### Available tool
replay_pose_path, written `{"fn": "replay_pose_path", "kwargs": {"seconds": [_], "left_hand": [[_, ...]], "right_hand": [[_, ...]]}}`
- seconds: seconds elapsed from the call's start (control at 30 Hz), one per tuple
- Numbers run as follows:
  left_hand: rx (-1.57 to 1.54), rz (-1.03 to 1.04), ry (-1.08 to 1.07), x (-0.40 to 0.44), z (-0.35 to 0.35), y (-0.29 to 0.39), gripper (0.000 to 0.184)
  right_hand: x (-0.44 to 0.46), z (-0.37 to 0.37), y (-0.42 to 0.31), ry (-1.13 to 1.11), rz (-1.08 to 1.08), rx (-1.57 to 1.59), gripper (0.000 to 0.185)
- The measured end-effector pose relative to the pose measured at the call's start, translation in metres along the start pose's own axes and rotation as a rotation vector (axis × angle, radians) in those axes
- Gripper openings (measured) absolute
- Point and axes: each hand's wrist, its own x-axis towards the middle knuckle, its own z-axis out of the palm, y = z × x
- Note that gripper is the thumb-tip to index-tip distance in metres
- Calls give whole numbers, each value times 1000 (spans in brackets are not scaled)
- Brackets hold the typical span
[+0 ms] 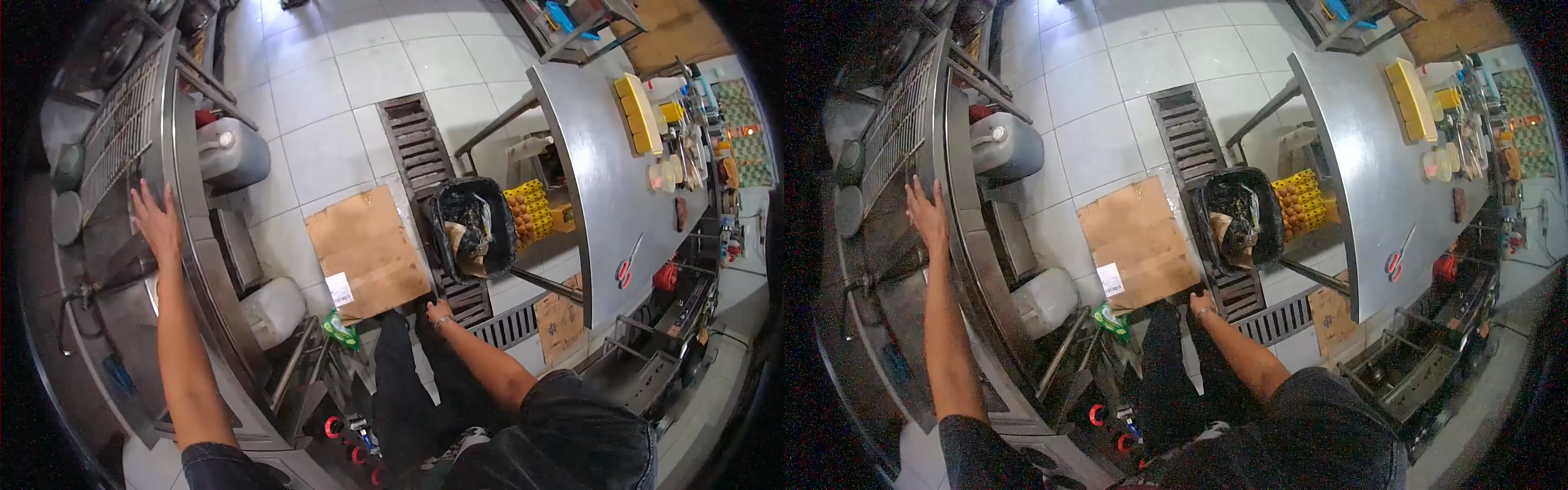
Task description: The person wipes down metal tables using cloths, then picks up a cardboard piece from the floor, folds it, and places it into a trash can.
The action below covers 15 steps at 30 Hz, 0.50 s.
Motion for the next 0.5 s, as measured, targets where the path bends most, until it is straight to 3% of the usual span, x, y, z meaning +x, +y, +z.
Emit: {"fn": "replay_pose_path", "kwargs": {"seconds": [0.13,0.2,0.23,0.27,0.3,0.33,0.4,0.47,0.5], "left_hand": [[17,3,-13,0,1,-4,72],[47,-2,-42,-1,1,-2,71],[53,-6,-55,0,-2,0,71],[20,-20,-55,1,-3,2,71],[48,-32,-70,1,-2,0,70],[31,-36,-54,0,1,-2,70],[2,-37,-31,0,2,0,70],[-8,-40,-36,-1,1,-1,70],[13,-49,-33,0,3,-2,70]], "right_hand": [[-43,-15,-5,107,-3,-65,49],[-49,-30,-3,77,-160,-285,45],[-118,-83,-65,-118,-239,-387,50],[-86,-64,-24,-5,-363,-637,57],[-122,-90,-48,-142,-347,-642,61],[-137,-115,-68,-395,-136,-650,63],[-135,-116,-50,-586,-112,-957,62],[-134,-123,-37,-613,-56,-1051,61],[-125,-121,-21,-740,-130,-1254,63]]}}
